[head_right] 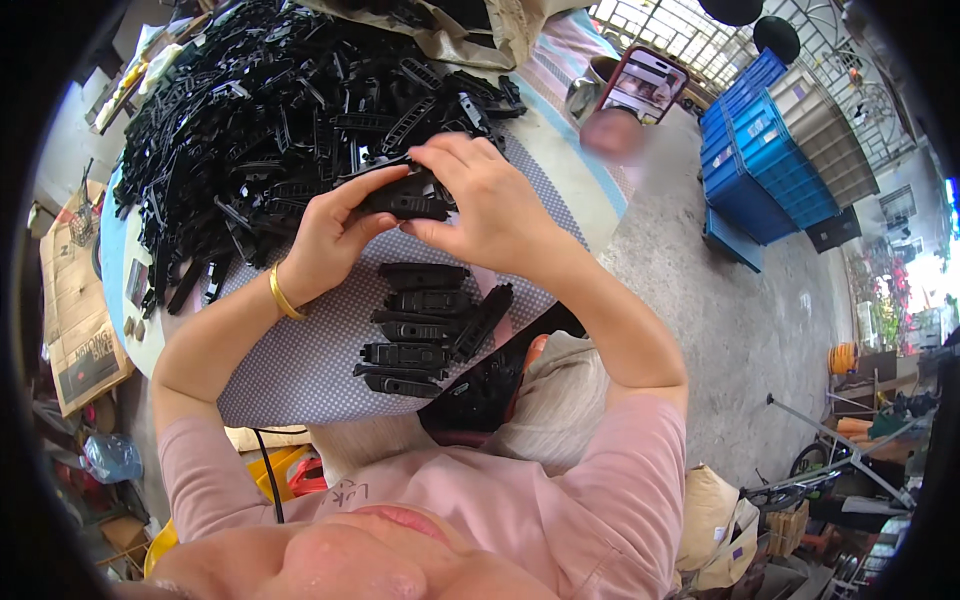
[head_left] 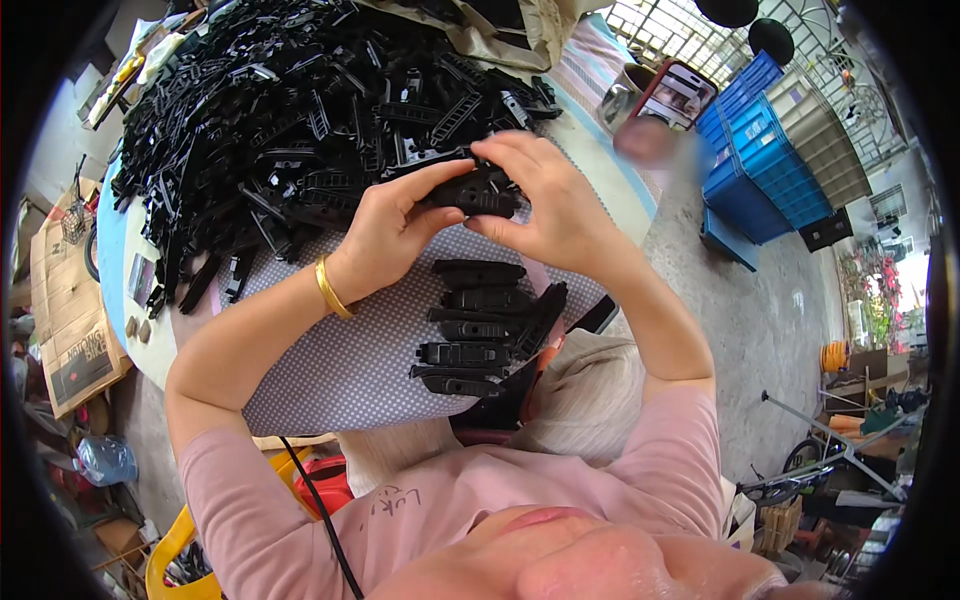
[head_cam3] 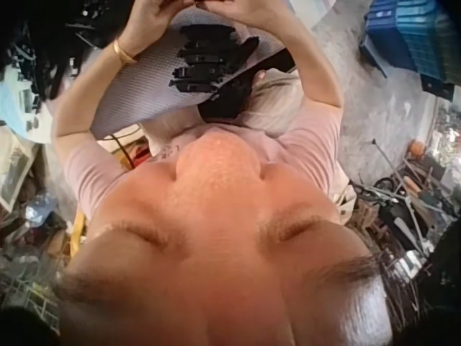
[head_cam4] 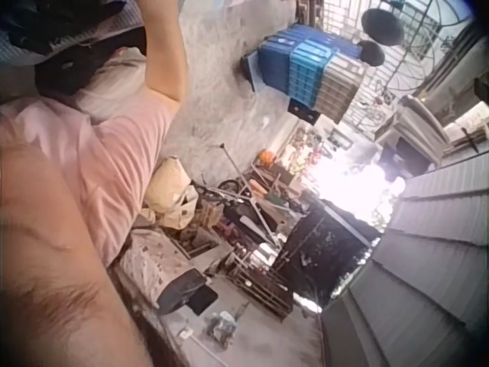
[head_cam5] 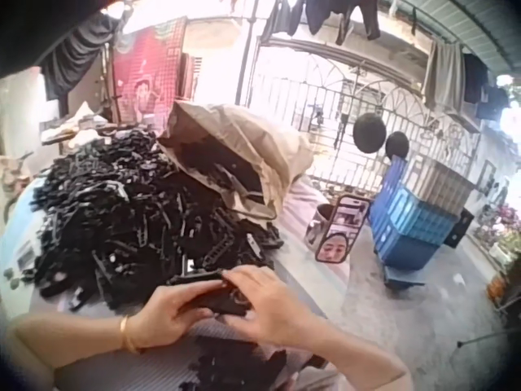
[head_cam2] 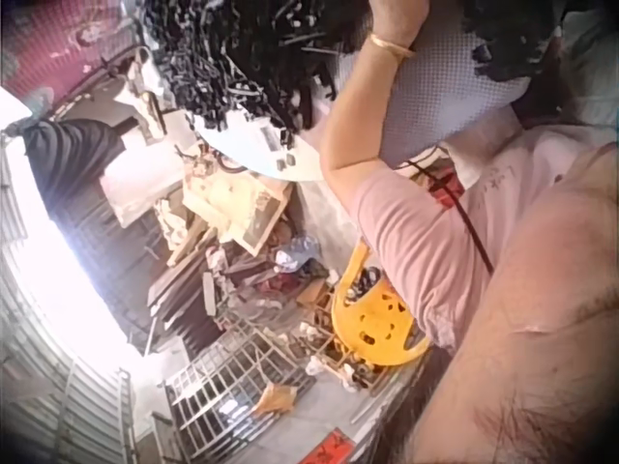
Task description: Sorting and inspecting a large pile of black hair clips into smaller groups.
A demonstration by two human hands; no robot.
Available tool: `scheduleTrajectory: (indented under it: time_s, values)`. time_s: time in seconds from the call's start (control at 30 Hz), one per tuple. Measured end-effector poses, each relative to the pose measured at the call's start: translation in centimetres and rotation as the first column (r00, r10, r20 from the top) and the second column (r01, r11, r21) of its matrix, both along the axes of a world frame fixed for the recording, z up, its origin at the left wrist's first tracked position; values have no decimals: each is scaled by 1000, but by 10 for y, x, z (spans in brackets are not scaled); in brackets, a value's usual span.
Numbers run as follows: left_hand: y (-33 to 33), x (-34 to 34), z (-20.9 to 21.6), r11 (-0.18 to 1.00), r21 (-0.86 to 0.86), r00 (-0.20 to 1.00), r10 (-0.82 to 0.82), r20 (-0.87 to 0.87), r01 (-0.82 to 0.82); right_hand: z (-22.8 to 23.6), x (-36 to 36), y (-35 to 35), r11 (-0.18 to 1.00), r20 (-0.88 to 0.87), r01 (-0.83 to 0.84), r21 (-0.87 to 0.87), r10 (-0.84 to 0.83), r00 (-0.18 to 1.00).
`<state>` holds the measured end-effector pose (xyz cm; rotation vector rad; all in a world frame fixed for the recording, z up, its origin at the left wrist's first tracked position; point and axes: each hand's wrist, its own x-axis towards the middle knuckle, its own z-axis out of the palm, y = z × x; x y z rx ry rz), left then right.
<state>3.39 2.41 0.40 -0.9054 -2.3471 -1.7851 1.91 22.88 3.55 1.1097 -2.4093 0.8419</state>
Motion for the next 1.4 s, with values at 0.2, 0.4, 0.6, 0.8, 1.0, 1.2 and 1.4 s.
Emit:
scheduleTrajectory:
  time_s: [0.2, 0.4, 0.6, 0.8, 1.0, 1.2, 1.4]
  values:
    - [3, 4, 4, 973, -216, 989, 55, -137, -84, -4, 4, 2, 993, 58, 32, 112, -39, 998]
    - [0, 6, 10, 965, -256, 994, 29, -103, -55, -7, 6, 4, 988, -112, 37, 148, -20, 994]
    - [6, 3, 0, 965, -254, 997, -72, -39, 60, 9, -13, 24, 971, 576, -2, -238, 143, 805]
    - [6, 6, 1, 893, -425, 956, -238, -173, 146, -19, -91, 32, 879, 258, 457, -137, -414, 873]
    - [3, 0, 5, 921, -372, 918, -42, -394, -118, -32, -102, 28, 903, 240, 421, -88, -391, 889]
    - [-8, -20, 6, 683, -456, 729, 165, -665, -571, -24, -82, 20, 879, 333, 239, -413, -99, 938]
    - [-13, -24, 8, 757, -370, 720, 185, -668, -538, -3, -33, 3, 890, 556, 90, -446, 197, 807]
